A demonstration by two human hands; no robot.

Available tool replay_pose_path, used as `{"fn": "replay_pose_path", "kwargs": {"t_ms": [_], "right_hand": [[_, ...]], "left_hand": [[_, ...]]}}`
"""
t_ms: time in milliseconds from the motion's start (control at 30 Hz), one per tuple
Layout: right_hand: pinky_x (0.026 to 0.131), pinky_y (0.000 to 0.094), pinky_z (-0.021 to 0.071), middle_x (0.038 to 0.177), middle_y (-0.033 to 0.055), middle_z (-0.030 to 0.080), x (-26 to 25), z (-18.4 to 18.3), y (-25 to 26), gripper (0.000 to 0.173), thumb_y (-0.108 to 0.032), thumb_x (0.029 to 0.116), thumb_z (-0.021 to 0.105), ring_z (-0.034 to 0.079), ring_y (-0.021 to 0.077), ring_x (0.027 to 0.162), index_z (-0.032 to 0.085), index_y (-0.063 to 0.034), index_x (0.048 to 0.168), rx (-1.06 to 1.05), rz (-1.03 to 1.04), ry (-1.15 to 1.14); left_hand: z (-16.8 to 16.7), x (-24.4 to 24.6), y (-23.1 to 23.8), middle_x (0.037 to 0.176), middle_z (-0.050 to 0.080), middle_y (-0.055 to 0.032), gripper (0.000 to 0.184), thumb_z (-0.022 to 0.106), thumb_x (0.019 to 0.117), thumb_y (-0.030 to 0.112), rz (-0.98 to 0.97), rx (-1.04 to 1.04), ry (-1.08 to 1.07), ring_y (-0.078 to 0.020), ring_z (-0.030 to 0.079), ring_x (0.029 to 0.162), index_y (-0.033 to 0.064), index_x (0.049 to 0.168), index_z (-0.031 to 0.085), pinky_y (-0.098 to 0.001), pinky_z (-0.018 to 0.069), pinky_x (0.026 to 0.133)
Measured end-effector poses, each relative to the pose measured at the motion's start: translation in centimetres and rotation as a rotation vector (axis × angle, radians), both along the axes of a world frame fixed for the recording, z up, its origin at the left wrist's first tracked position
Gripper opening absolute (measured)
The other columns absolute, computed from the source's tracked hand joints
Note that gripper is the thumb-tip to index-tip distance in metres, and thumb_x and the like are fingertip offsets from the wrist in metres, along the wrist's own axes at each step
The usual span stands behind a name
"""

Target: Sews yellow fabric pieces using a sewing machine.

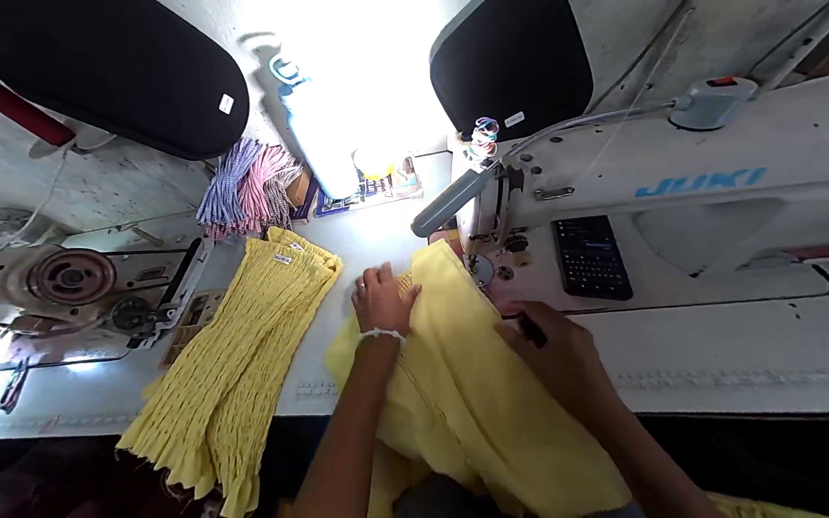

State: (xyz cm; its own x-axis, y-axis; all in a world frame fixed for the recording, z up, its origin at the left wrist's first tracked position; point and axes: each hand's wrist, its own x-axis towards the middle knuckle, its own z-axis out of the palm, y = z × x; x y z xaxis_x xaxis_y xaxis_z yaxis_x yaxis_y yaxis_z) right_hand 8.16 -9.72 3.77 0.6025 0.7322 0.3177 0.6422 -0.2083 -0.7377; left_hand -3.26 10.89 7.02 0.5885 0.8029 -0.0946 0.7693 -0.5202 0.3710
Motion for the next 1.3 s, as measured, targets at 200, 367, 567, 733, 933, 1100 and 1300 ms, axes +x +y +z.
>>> {"fn": "replay_pose_path", "kwargs": {"t_ms": [200,367,567,733,933,1100,1300], "right_hand": [[0.082,0.0429,0.0583,0.113,0.0159,0.072,-3.0,0.6,3.3,0.053,-0.044,0.0972,0.065,0.070,0.0258,0.095,0.068,0.0007,0.126,0.096,0.183,0.108],[0.074,0.0249,0.0558,0.098,0.0060,0.071,-5.3,1.6,4.7,0.062,-0.048,0.0870,0.074,0.067,0.0076,0.084,0.062,0.0011,0.123,0.225,0.214,0.329],[0.061,0.0059,0.0455,0.082,-0.0072,0.067,-5.9,1.7,2.6,0.029,-0.029,0.0885,0.076,0.055,-0.0109,0.068,0.071,-0.0028,0.100,0.350,0.350,0.358],[0.060,0.0043,0.0477,0.080,-0.0110,0.069,-5.2,1.5,-0.6,0.023,-0.031,0.0923,0.073,0.057,-0.0131,0.066,0.072,-0.0089,0.097,0.360,0.466,0.305],[0.056,0.0047,0.0466,0.082,-0.0177,0.068,-2.1,0.5,-4.8,0.007,-0.026,0.0951,0.069,0.056,-0.0133,0.064,0.073,-0.0213,0.098,0.292,0.482,0.425],[0.048,0.0080,0.0421,0.069,-0.0208,0.060,-2.4,-0.4,-5.9,0.013,-0.025,0.1019,0.057,0.051,-0.0113,0.054,0.064,-0.0235,0.091,0.173,0.278,0.691],[0.058,0.0093,0.0459,0.090,-0.0147,0.066,-3.7,-0.4,-5.0,0.032,-0.033,0.0998,0.063,0.055,-0.0092,0.068,0.055,-0.0106,0.122,0.304,0.349,0.553]], "left_hand": [[0.1,-3.1,-2.2,0.102,0.067,-0.0137,0.032,0.074,0.0934,0.023,-0.124,-0.366,-0.413,-0.0197,0.066,0.094,-0.0036,0.109,0.064,-0.0389,0.0539,0.088],[0.7,-7.2,-6.7,0.104,0.069,-0.0059,0.009,0.070,0.0880,0.002,-0.336,-0.418,-0.792,-0.0041,0.064,0.106,-0.0001,0.087,0.061,-0.0213,0.0515,0.093],[0.7,-8.9,-9.2,0.092,0.061,-0.0031,0.016,0.060,0.0829,-0.010,-0.341,-0.315,-0.953,-0.0014,0.060,0.090,-0.0016,0.095,0.053,-0.0174,0.0494,0.083],[0.7,-9.0,-11.0,0.086,0.063,-0.0064,0.022,0.060,0.0855,-0.004,-0.450,-0.233,-1.019,-0.0014,0.061,0.079,-0.0081,0.107,0.056,-0.0163,0.0516,0.073],[1.2,-11.1,-10.9,0.096,0.074,-0.0098,0.028,0.081,0.0863,0.023,-0.469,0.025,-0.809,-0.0090,0.069,0.090,0.0010,0.101,0.071,-0.0210,0.0550,0.082],[0.0,-12.1,-10.2,0.097,0.078,-0.0043,0.019,0.071,0.0947,0.018,-0.431,-0.057,-0.833,0.0004,0.071,0.091,0.0019,0.103,0.078,-0.0158,0.0559,0.085],[0.0,-10.9,-11.4,0.097,0.078,-0.0017,0.019,0.070,0.0964,0.020,-0.477,-0.077,-0.815,0.0023,0.071,0.091,0.0048,0.102,0.079,-0.0145,0.0563,0.084]]}}
